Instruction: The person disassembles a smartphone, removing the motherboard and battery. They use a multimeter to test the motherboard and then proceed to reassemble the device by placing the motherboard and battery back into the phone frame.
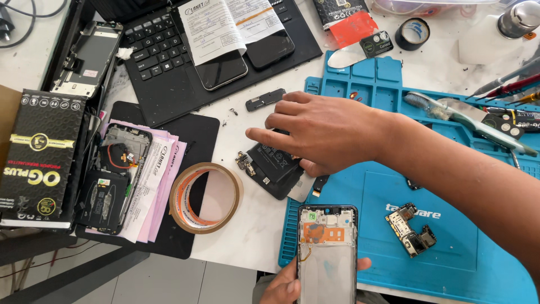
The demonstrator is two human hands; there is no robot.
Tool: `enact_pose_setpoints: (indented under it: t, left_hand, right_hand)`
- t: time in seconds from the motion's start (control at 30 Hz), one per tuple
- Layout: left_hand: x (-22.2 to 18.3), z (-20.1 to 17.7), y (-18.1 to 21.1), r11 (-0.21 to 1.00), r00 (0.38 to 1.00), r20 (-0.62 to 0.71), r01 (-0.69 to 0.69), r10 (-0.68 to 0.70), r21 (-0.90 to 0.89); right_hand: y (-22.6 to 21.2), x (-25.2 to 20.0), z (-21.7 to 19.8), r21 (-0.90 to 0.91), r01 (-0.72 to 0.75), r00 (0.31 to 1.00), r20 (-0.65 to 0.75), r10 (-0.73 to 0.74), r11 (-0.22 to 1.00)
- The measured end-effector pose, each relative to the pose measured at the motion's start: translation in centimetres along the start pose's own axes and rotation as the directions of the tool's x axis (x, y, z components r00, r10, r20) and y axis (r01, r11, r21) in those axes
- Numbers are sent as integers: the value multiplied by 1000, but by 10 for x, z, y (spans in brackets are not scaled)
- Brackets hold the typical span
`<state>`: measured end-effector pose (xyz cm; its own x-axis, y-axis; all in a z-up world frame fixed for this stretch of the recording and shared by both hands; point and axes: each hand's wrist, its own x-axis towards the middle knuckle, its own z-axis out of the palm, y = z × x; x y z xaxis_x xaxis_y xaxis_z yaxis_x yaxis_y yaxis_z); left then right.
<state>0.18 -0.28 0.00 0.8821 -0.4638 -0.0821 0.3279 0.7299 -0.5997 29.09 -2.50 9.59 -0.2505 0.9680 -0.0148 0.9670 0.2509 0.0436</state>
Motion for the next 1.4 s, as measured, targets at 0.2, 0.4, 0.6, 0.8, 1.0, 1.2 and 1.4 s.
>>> enact_pose_setpoints:
  t: [0.2, 0.4, 0.6, 0.8, 1.0, 1.2, 1.4]
  left_hand:
    - [0, 1, -3, 1000, 1000, 12, -29, 29, 4]
    - [-2, 4, -5, 688, 998, -51, 6, 46, 726]
    - [0, 0, -4, 986, 998, 8, -55, 54, 156]
    - [-2, -6, 5, 890, 1000, -17, -7, 17, 456]
    - [3, -36, 29, 894, 952, -93, 236, -291, -380]
    - [-10, -46, 39, 890, 905, -35, 411, -425, -196]
    - [2, -55, 43, 532, 824, 147, 478, -548, -699]
  right_hand:
    - [-2, -2, 6, -67, 78, 991, -107, -85, 995]
    - [2, -15, 1, 91, 95, 960, -271, -67, 991]
    - [-3, -59, -29, 156, -53, 954, -283, 96, 986]
    - [-35, -137, -8, 135, -233, 959, -131, 251, 963]
    - [-57, -166, 17, 154, -280, 949, -102, 297, 948]
    - [-52, -157, 13, 88, -260, 964, -31, 263, 962]
    - [-30, -99, -1, 200, -350, 865, -305, 398, 915]
